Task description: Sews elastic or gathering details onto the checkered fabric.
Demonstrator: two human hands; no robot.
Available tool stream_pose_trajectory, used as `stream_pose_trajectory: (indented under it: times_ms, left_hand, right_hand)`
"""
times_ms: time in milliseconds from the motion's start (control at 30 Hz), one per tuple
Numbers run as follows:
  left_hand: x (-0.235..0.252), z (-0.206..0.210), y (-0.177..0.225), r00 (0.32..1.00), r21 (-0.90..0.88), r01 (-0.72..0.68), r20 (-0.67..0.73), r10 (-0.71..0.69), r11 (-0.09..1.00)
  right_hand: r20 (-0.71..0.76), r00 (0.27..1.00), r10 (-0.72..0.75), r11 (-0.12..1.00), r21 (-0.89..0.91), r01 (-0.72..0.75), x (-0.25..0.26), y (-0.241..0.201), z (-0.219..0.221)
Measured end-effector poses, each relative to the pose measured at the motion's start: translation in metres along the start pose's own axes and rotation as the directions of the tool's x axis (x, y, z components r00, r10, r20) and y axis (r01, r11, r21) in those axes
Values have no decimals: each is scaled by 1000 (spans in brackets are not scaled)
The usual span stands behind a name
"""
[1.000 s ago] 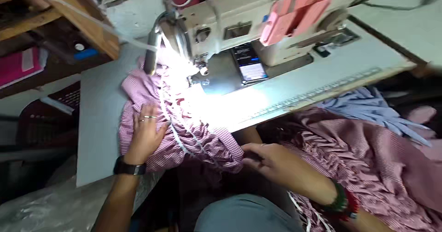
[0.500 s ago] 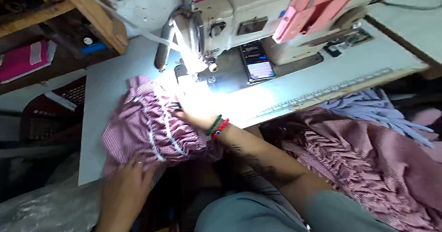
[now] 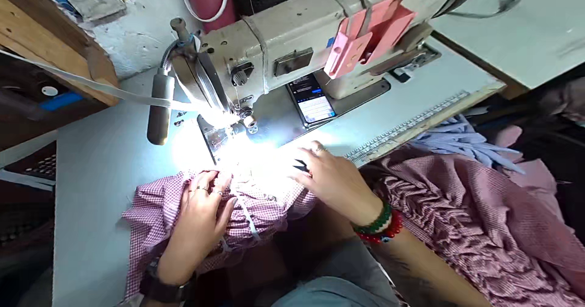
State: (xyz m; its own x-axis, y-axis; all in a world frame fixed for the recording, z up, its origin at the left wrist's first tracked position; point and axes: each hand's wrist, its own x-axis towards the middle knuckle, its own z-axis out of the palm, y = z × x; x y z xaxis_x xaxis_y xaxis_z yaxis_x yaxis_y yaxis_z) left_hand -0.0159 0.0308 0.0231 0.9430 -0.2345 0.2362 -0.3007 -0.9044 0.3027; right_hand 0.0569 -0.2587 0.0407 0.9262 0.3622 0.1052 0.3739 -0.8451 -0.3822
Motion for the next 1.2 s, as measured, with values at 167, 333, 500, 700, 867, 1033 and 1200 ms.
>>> stream_pose_trajectory:
  times_ms: [167, 333, 500, 700, 867, 1033, 1200]
  left_hand:
    - [29, -18, 4, 997, 0, 69, -20, -69, 998]
    - [43, -12, -15, 985, -29, 169, -38, -171, 985]
    - [38, -17, -32, 999, -181, 6, -40, -13, 983]
    - [35, -27, -19, 981, -439, -110, -190, 27, 892]
    - [53, -21, -11, 980, -267, 93, -146, -136, 959]
    - [92, -1, -15, 935, 24, 342, 90, -342, 940]
    - [79, -2, -9, 985, 107, 160, -88, -151, 981]
  right_hand:
    - [-79, 993, -84, 996, -1, 84, 25, -20, 7]
    - [18, 965, -261, 946, 204, 252, 50, -46, 38]
    - [-28, 925, -378, 906, 195, 376, 63, -48, 49]
    - [3, 929, -369, 801, 509, 316, 63, -36, 41]
    - [102, 981, -166, 698, 715, 44, 60, -24, 22]
    - [15, 895, -447, 882, 178, 437, 83, -18, 37]
    - [84, 806, -586, 809, -10, 588, 93, -16, 41]
